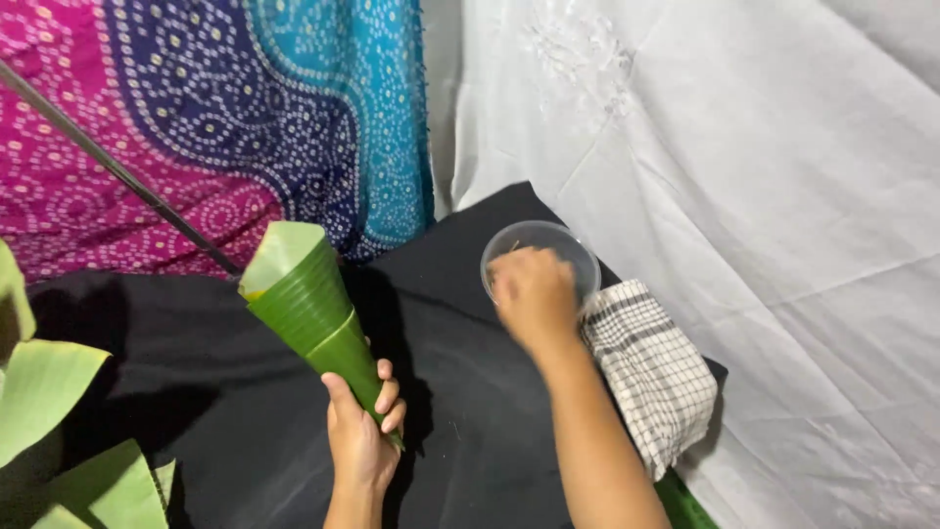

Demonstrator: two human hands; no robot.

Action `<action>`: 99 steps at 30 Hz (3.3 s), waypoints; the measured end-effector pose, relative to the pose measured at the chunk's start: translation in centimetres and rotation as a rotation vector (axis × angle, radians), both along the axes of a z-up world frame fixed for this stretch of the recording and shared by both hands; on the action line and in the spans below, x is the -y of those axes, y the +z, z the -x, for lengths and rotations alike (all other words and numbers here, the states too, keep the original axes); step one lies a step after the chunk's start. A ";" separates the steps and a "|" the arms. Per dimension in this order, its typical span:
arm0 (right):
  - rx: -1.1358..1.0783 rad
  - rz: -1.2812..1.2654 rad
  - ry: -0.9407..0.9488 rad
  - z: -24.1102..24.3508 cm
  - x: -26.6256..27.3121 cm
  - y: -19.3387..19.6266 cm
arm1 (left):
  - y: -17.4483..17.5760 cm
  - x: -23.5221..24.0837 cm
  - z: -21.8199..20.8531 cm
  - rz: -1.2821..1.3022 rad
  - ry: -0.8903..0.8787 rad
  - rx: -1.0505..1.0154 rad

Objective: Cleaning banana leaves with a cloth and folding them into shapes for food preparation.

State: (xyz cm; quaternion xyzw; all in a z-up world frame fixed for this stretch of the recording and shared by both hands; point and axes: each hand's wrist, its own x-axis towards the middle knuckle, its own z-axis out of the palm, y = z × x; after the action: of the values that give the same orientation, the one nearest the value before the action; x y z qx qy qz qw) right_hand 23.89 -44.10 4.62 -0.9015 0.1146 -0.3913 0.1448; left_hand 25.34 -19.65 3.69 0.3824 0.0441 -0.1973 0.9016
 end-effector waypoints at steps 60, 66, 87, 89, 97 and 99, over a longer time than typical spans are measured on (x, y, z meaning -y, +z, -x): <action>-0.220 -0.023 -0.298 1.6 2.6 1.1 | 0.4 0.7 0.7 -0.068 -0.016 0.038; -0.626 -0.157 -0.296 0.8 2.9 0.5 | 0.1 0.6 0.6 -0.027 -0.016 0.022; 0.167 -1.150 0.084 1.7 4.1 1.8 | 0.1 0.6 0.7 -0.016 -0.033 0.045; 0.241 -1.305 0.197 1.8 4.7 1.6 | 0.1 0.6 0.6 -0.008 -0.030 0.027; 0.347 -1.522 0.558 1.2 2.3 1.0 | 0.2 0.7 0.7 -0.017 -0.028 0.013; 0.320 -1.482 0.664 0.9 0.8 0.9 | 0.2 0.7 0.5 -0.003 -0.033 0.007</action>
State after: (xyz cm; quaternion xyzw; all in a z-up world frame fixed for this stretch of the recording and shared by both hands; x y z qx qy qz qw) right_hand 23.04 -44.91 5.57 -0.4926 0.0488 -0.2748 0.8243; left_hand 24.80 -20.30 3.87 0.3851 0.0348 -0.2107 0.8978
